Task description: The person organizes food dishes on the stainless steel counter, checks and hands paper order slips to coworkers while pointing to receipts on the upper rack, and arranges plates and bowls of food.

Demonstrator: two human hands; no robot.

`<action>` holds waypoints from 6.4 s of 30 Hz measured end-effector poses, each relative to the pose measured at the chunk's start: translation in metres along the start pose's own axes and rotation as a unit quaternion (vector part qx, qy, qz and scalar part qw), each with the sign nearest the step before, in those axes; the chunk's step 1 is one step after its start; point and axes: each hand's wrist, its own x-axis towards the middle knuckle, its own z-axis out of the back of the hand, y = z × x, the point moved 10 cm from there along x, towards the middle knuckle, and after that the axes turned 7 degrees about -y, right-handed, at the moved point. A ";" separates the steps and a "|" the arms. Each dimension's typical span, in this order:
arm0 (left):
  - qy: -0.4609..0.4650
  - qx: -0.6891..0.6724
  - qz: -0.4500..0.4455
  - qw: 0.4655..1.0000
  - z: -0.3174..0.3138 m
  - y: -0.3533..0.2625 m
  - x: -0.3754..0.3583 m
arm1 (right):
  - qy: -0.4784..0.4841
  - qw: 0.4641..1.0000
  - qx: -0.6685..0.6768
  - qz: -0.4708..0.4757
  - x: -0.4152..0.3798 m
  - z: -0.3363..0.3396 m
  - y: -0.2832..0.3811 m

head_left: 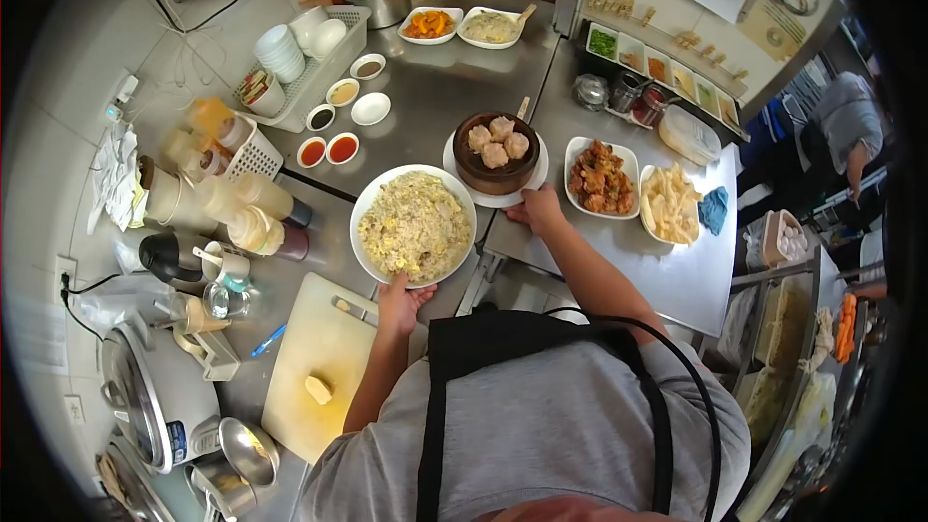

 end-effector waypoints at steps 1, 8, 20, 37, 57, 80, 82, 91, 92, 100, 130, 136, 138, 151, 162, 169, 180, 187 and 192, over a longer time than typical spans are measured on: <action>-0.020 0.003 -0.014 1.000 0.000 -0.004 0.001 | -0.001 1.000 -0.010 0.009 0.013 -0.007 0.006; -0.084 -0.009 -0.032 0.996 -0.014 -0.015 0.029 | 0.061 0.997 -0.050 0.018 0.086 -0.079 0.036; -0.086 -0.096 0.010 0.992 -0.037 0.002 0.046 | 0.191 0.974 -0.107 -0.055 0.065 -0.098 0.054; 0.179 0.222 0.114 0.952 -0.287 0.124 0.034 | -0.130 0.980 -0.146 0.031 -0.045 0.382 0.085; 0.048 0.331 -0.024 0.942 -0.246 -0.011 0.155 | 0.132 0.987 -0.034 0.086 -0.011 0.167 0.039; 0.012 0.185 -0.525 0.831 -0.143 -0.607 -0.008 | 0.108 0.990 0.087 0.012 -0.043 0.065 0.008; -0.140 0.014 -0.603 0.785 -0.101 -0.653 -0.074 | 0.109 0.989 0.094 -0.029 -0.048 0.062 0.004; -0.025 0.042 -0.470 0.881 -0.019 -0.865 -0.030 | 0.045 0.998 0.036 -0.014 -0.042 0.126 0.002; -0.033 0.050 -0.494 0.868 -0.029 -0.839 -0.035 | 0.024 1.000 0.007 -0.008 -0.040 0.136 0.003; 0.059 0.164 -0.536 0.826 -0.168 -0.566 -0.026 | -0.059 0.990 -0.072 0.103 -0.041 0.195 0.049; 0.108 0.072 -0.080 0.988 -0.296 0.153 -0.015 | 0.034 0.967 -0.140 0.211 -0.053 0.257 0.065; 0.090 0.050 -0.098 0.990 -0.279 0.127 0.000 | -0.019 0.936 -0.275 0.219 -0.045 0.273 0.053; 0.086 0.058 -0.108 0.989 -0.277 0.123 0.002 | -0.028 0.928 -0.289 0.236 -0.042 0.276 0.052; 0.060 0.589 -0.505 0.628 -0.340 0.144 -0.070 | -0.120 0.732 -0.507 0.440 -0.074 0.258 0.082; 0.062 0.589 -0.498 0.633 -0.342 0.143 -0.069 | -0.161 0.658 -0.524 0.516 -0.080 0.253 0.079; 0.055 0.587 -0.494 0.638 -0.340 0.144 -0.066 | -0.141 0.651 -0.540 0.515 -0.078 0.242 0.074; 0.056 0.583 -0.490 0.646 -0.340 0.146 -0.066 | -0.187 0.581 -0.572 0.548 -0.078 0.261 0.099; 0.056 0.590 -0.498 0.633 -0.342 0.145 -0.068 | -0.178 0.619 -0.529 0.552 -0.080 0.270 0.101; 0.057 0.594 -0.493 0.634 -0.341 0.143 -0.067 | -0.161 0.640 -0.520 0.542 -0.075 0.265 0.085</action>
